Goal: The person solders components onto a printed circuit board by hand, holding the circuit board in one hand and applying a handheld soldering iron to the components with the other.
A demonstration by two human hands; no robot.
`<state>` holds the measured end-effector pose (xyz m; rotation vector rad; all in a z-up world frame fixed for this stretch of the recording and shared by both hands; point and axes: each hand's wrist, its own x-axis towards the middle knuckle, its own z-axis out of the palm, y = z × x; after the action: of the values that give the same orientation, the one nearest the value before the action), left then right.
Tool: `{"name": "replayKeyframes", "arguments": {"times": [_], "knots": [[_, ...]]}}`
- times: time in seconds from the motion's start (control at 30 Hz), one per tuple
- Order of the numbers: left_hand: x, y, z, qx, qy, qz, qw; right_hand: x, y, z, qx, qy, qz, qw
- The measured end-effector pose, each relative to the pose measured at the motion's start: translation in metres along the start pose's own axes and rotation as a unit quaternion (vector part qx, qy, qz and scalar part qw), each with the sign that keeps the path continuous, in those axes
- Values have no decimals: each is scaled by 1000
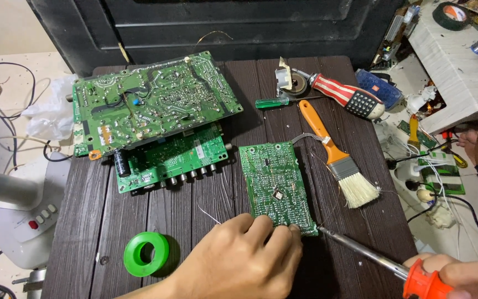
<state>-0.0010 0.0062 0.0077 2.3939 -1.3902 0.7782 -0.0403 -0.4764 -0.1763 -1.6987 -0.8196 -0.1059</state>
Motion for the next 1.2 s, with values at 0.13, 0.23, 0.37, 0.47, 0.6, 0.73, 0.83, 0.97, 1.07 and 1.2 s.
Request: {"name": "replayKeyframes", "arguments": {"times": [0.13, 0.23, 0.37, 0.47, 0.6, 0.73, 0.83, 0.97, 1.07, 1.2], "knots": [[0, 0, 0, 3, -1, 0, 1000, 3, -6, 9, 42, 15, -17, 999], [0, 0, 0, 2, -2, 1, 1000, 12, -28, 20, 11, 55, 3, 998], [0, 0, 0, 1, -2, 2, 1000, -23, -1, 4, -20, 74, 14, 997], [0, -1, 0, -2, -2, 2, 1000, -3, 0, 17, 60, 78, -48, 994], [0, -1, -1, -5, -2, 1, 1000, 18, -18, 21, 40, 42, -56, 997], [0, -1, 0, -2, -3, 2, 1000, -1, -10, 12, -3, 54, -15, 998], [-1, -1, 0, 2, 2, 3, 1000, -19, 22, -21, -27, -20, -1, 999], [0, -1, 1, 7, 5, 3, 1000, 4, -27, 13, 20, 63, 4, 998], [-1, -1, 0, 0, 1, 4, 1000, 39, -46, 4, -26, -67, 39, 997], [0, -1, -1, 5, 0, 4, 1000, -6, -10, -10, -47, 112, 13, 992]]}}
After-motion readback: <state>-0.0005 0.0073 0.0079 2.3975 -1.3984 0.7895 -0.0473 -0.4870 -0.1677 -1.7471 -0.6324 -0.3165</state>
